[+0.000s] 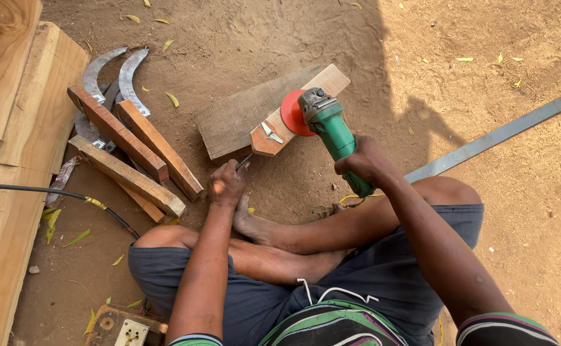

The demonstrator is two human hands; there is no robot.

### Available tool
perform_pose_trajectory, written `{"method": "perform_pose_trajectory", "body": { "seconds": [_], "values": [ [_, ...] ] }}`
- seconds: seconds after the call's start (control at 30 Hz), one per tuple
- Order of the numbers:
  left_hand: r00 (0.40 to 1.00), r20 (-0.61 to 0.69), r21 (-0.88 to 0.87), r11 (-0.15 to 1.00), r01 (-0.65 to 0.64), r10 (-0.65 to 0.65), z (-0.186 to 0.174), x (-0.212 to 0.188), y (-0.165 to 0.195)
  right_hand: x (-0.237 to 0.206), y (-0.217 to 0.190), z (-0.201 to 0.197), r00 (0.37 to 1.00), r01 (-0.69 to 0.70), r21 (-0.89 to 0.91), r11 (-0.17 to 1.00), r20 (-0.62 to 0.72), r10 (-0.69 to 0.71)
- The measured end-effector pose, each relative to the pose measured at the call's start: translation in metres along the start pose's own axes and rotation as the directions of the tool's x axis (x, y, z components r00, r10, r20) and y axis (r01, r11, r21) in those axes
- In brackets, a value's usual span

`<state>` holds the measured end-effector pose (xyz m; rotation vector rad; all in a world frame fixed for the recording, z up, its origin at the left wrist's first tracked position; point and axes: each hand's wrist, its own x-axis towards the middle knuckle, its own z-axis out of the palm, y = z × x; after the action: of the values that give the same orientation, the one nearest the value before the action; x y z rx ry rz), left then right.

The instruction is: The person uses an angle grinder to sharpen and smooth the edges of curved metal blades by holding them against a wooden block. They pick up and handle different metal pieces and move a wooden support on the ground.

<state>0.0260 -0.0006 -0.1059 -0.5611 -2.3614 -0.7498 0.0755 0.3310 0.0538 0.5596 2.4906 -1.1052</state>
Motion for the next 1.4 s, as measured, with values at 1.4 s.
{"method": "perform_pose_trajectory", "body": {
  "seconds": [1.4],
  "values": [
    [0.912,0.288,0.025,0.955,0.297,-0.291,0.0,-0.014,-0.003,0.04,0.02,-0.022,0.997,0.001,-0.136,0.991,-0.082,-0.012]
  ]
}}
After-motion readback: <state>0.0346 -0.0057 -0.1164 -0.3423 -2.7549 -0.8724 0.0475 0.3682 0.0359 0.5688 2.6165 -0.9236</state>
